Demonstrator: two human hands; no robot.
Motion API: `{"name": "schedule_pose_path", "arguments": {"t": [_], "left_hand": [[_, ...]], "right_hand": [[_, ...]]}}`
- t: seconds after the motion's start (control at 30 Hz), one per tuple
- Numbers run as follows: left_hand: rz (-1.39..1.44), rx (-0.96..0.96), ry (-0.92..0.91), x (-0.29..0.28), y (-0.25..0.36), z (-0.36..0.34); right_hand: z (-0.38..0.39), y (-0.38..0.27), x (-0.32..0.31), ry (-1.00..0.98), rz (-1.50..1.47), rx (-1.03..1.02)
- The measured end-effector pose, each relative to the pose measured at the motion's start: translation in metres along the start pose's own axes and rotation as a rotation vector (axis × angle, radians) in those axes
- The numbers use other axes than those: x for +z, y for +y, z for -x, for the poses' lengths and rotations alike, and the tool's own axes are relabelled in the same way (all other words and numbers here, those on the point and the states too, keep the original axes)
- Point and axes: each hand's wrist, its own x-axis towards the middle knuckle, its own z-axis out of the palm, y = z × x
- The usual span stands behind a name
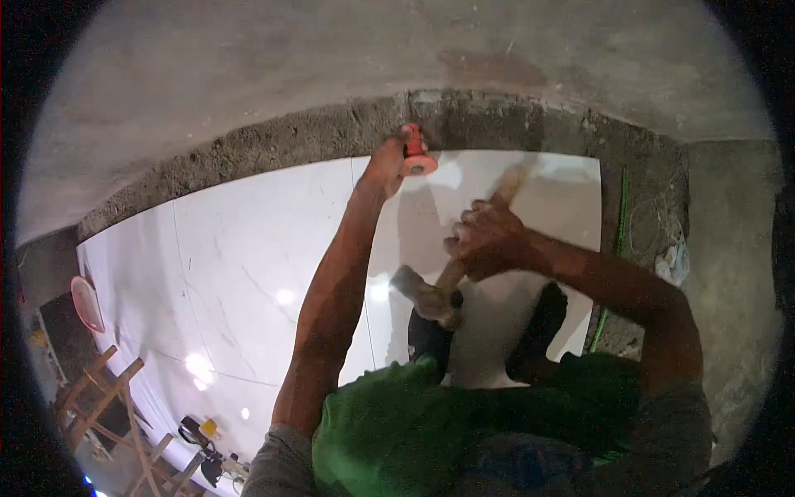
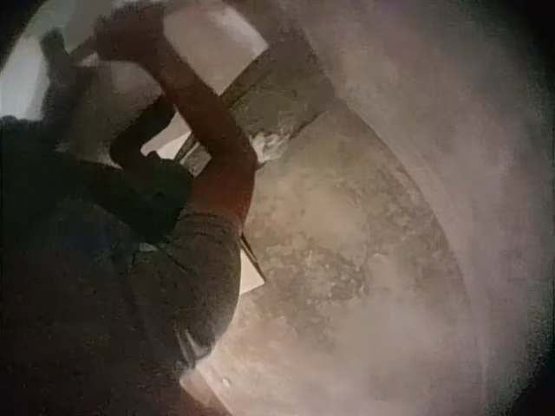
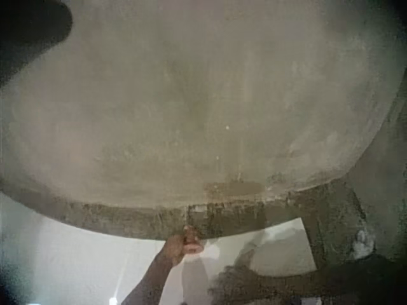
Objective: The person measures the edge of a floor tile with a tape measure, marks a line along the cement edge using a small tool, and then uses a hammer and a chisel-like tool to chip away excess concrete from the wall joint.
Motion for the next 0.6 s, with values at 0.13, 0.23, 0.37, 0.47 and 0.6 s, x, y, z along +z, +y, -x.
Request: {"name": "schedule_pose_path", "arguments": {"t": [0.13, 0.23, 0.37, 0.47, 0.6], "left_hand": [[0.028, 0.009, -0.023, -0.006, 0.007, -0.001], [-0.192, -0.081, 0.009, -0.01, 0.008, 0.004], [-0.015, -0.013, -0.02, 0.0, 0.007, -0.004], [-0.066, -0.024, -0.008, -0.006, 0.008, -0.004], [0.193, -0.041, -0.057, -0.008, 0.013, -0.003]], "right_hand": [[-0.014, 0.041, -0.006, -0.023, -0.044, 0.353], [-0.021, 0.022, -0.002, -0.094, -0.059, 0.477], [-0.008, 0.01, 0.011, -0.064, 0.021, -0.03], [-0.023, 0.071, 0.008, -0.349, -0.002, 0.452], [-0.01, 0.018, 0.003, -0.045, -0.033, 0.407]]}}
